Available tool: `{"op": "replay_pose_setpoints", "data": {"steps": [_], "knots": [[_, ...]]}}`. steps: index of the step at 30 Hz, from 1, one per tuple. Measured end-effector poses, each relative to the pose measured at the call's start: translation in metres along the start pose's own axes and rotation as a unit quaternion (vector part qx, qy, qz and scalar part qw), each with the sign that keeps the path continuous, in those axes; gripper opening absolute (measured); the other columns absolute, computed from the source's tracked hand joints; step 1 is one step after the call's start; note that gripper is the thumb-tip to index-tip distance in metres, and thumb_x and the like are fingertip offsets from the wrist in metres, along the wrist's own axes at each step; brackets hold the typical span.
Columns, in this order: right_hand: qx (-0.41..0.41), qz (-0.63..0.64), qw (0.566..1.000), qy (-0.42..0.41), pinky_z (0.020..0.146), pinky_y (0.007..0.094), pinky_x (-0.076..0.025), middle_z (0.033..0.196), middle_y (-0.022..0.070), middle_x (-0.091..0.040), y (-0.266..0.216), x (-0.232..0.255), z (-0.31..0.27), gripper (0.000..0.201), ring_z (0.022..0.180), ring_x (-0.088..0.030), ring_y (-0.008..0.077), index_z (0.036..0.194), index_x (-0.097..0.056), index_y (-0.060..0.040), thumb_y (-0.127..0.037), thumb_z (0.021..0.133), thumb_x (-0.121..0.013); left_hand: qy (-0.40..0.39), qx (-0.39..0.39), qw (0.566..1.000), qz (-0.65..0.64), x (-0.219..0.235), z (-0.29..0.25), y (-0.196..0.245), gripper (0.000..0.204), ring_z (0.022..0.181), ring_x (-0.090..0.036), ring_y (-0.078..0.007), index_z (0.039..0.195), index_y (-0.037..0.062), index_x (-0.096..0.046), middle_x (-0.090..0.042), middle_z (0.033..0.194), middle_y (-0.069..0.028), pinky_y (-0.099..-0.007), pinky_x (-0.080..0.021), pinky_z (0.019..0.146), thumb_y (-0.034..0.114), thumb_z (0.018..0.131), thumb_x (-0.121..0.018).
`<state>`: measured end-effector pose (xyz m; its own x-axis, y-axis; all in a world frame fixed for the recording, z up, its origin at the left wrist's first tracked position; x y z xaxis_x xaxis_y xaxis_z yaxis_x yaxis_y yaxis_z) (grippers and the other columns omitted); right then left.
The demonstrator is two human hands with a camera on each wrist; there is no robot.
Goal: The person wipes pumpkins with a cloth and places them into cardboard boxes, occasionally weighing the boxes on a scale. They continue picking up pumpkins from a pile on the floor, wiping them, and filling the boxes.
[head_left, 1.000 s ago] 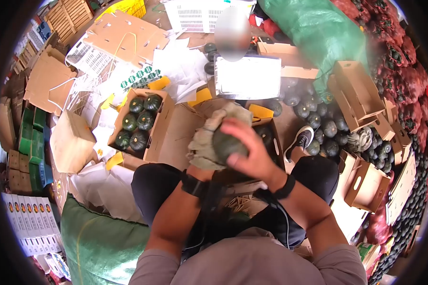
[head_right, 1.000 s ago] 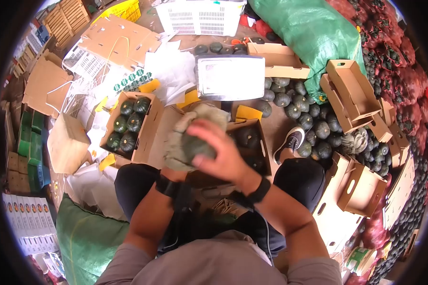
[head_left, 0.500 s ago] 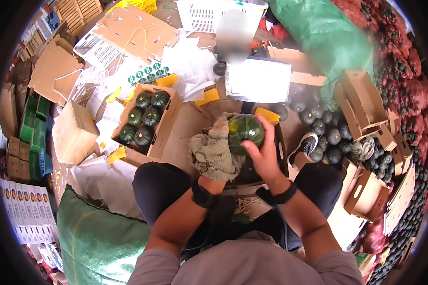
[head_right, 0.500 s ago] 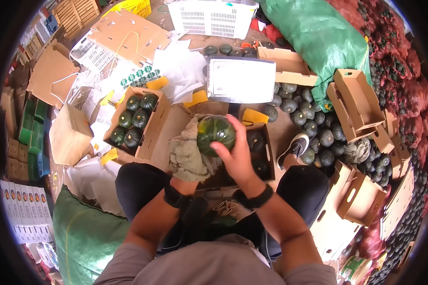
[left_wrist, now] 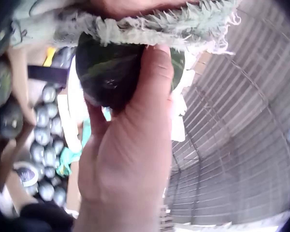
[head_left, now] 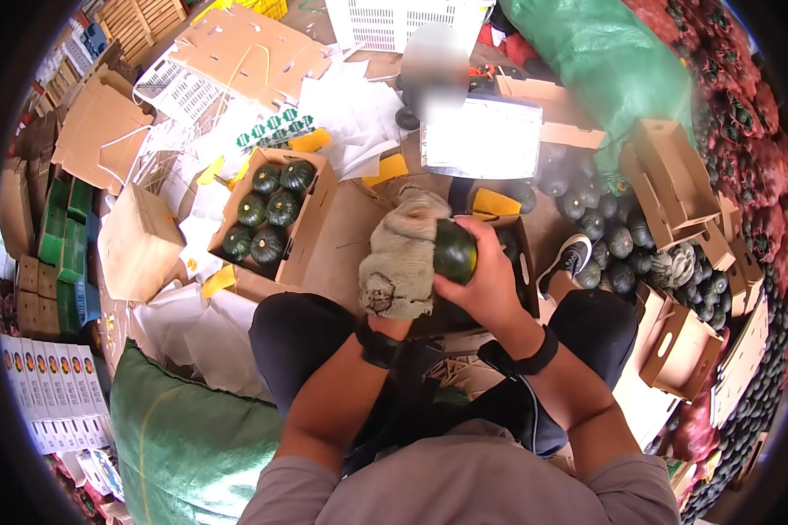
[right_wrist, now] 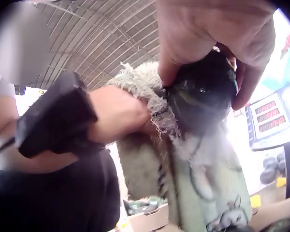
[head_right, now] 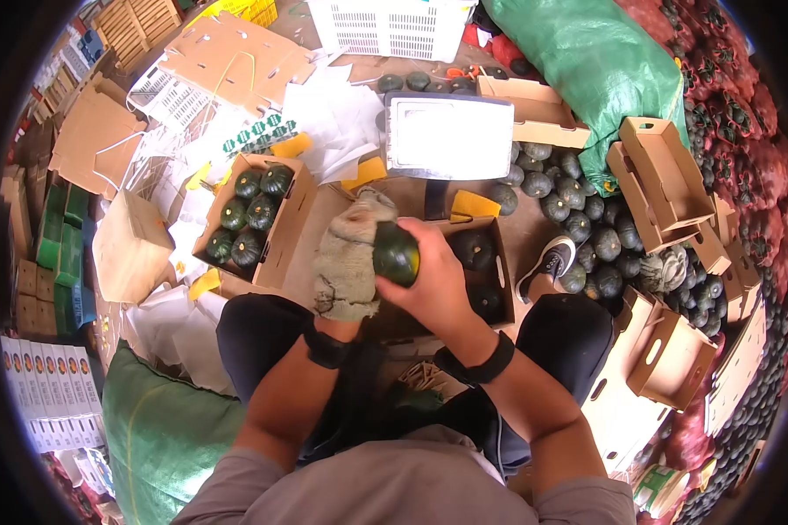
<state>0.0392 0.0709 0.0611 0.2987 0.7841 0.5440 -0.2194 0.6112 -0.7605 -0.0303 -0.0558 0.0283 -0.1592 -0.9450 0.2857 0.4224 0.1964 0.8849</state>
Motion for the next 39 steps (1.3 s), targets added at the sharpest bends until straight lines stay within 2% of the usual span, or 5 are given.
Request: {"op": "replay_pose_setpoints", "data": {"steps": [6, 14, 29, 33, 39], "knots": [[-0.141, 0.529, 0.833, -0.079, 0.1, 0.0334, -0.041, 0.124, 0.0093, -0.053, 0.007, -0.009, -0.005, 0.065, 0.116, -0.052, 0.0206, 0.136, -0.039, -0.0038, -0.019, 0.082, -0.072, -0.002, 0.168, 0.904, -0.394, 0.009, -0.009, -0.019, 0.025, 0.095, -0.06, -0.0138, 0.118, 0.003, -0.057, -0.063, 0.101, -0.0029, -0.0279, -0.049, 0.085, 0.012, 0.095, -0.052], [0.027, 0.036, 0.998, -0.046, 0.097, 0.0363, -0.044, 0.121, 0.0139, -0.053, 0.009, 0.007, 0.001, 0.08, 0.112, -0.055, 0.0288, 0.13, -0.043, -0.004, -0.015, 0.064, -0.088, -0.052, -0.136, 0.963, 0.228, 0.018, -0.016, 0.011, 0.04, 0.116, -0.053, -0.0338, 0.126, 0.009, -0.056, -0.056, 0.126, -0.0135, -0.0378, -0.043, 0.099, 0.017, 0.087, -0.053], [-0.193, 0.572, 0.797, 0.014, 0.096, 0.033, -0.046, 0.125, 0.0092, -0.054, 0.018, -0.003, 0.003, 0.057, 0.115, -0.054, 0.0182, 0.136, -0.04, -0.0029, -0.036, 0.094, -0.058, 0.072, -0.071, 0.975, 0.197, 0.014, -0.021, 0.056, 0.034, 0.084, -0.062, -0.0304, 0.112, 0.0031, -0.059, -0.063, 0.099, -0.015, -0.039, -0.049, 0.069, 0.01, 0.078, -0.062], [-0.274, 0.489, 0.822, 0.103, 0.095, 0.0354, -0.048, 0.13, 0.0087, -0.052, 0.029, 0.019, 0.021, 0.05, 0.115, -0.056, 0.0205, 0.136, -0.041, -0.0099, -0.044, 0.1, -0.044, -0.016, -0.078, 0.607, 0.79, -0.036, -0.025, 0.067, 0.012, 0.081, -0.059, -0.0292, 0.088, 0.0053, -0.062, -0.061, 0.091, -0.0134, -0.0395, -0.048, 0.068, 0.01, 0.077, -0.058], [-0.181, 0.481, 0.834, 0.201, 0.094, 0.0334, -0.048, 0.127, 0.0077, -0.05, 0.02, 0.017, 0.02, 0.041, 0.115, -0.054, 0.0191, 0.136, -0.04, -0.0138, -0.037, 0.102, -0.041, -0.08, -0.228, 0.87, 0.429, -0.02, -0.031, 0.023, 0.028, 0.084, -0.06, -0.0302, 0.108, 0.0093, -0.06, -0.061, 0.095, -0.0133, -0.0421, -0.051, 0.072, 0.023, 0.085, -0.051]]}}
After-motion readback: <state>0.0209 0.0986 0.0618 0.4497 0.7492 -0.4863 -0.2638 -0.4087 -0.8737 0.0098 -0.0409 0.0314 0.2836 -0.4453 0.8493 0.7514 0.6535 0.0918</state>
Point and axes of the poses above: each hand's wrist, its own z-axis towards the middle knuckle, its own x-axis out of the back of the hand, y = z × x, the point moved 2 cm from there along z, towards the middle knuckle
